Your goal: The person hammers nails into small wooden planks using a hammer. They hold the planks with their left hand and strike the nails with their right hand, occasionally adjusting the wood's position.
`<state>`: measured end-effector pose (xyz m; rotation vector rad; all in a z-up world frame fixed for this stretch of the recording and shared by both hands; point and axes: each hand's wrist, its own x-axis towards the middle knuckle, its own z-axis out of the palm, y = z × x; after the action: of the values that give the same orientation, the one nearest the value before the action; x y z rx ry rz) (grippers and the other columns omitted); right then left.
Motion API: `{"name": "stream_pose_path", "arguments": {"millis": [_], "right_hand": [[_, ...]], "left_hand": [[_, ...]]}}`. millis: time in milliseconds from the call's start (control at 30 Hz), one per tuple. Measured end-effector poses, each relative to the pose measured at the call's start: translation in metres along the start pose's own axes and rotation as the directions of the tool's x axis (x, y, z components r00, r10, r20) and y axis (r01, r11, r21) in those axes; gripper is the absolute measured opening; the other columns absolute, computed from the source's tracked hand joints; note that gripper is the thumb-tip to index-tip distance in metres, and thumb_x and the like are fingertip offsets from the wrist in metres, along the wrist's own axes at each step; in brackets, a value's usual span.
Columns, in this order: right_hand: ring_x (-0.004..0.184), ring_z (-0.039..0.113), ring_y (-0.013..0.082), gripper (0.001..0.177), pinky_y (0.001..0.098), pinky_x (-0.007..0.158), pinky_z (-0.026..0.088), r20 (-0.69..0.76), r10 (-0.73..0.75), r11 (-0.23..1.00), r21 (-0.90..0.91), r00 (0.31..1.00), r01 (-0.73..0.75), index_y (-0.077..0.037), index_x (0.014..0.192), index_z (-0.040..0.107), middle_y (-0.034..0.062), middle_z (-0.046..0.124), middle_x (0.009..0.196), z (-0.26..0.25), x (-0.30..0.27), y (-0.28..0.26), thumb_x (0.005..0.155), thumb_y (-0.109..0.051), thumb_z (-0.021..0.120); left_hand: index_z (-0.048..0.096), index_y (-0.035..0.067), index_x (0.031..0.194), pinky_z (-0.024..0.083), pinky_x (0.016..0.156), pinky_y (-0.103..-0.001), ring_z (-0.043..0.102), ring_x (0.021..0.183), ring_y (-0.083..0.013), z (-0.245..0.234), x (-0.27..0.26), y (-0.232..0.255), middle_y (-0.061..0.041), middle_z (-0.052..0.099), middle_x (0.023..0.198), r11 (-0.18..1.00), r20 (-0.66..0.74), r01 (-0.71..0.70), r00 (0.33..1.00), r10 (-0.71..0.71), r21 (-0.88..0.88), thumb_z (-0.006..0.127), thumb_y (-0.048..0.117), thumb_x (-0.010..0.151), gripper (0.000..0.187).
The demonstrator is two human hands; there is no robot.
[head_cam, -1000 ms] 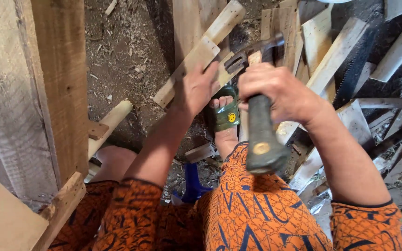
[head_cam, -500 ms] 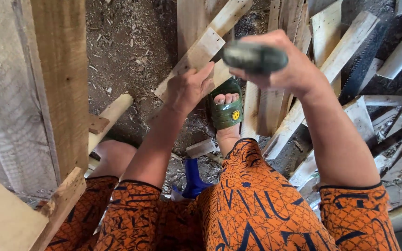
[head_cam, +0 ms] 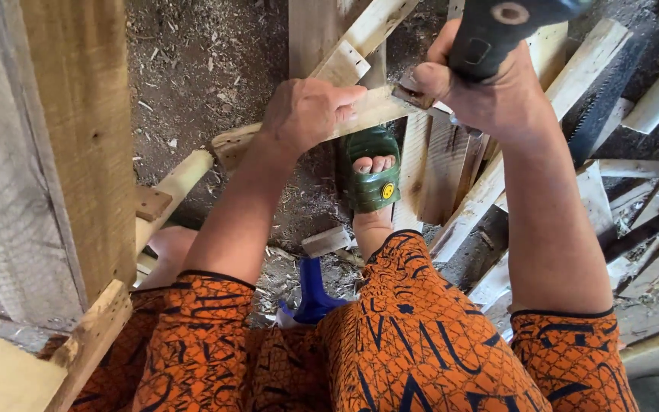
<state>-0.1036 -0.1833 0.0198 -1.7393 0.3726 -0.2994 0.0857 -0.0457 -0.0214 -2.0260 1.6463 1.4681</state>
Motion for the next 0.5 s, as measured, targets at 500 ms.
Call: {"name": "stream_pose_path", "arguments": {"millis": [500], "right_hand": [[0.062,0.043,0.0127,0.016,0.0251,0.059,0.037,-0.246,0.188,0.972,0.187,0.951,-0.144,-0.006,0.086,0.048,0.0023,0.046,0.070,0.029,-0.032,-0.007,0.101,-0.009,0.054]], "left_hand": [[0.057,0.028,0.127,0.056,0.053,-0.029,0.061,0.060,-0.0186,0.123,-0.008,-0.048,-0.004,0.066,0.081,0.968,-0.360,-0.213,0.920,0.153,-0.133,0.074,0.016,0.080,0.051]]}}
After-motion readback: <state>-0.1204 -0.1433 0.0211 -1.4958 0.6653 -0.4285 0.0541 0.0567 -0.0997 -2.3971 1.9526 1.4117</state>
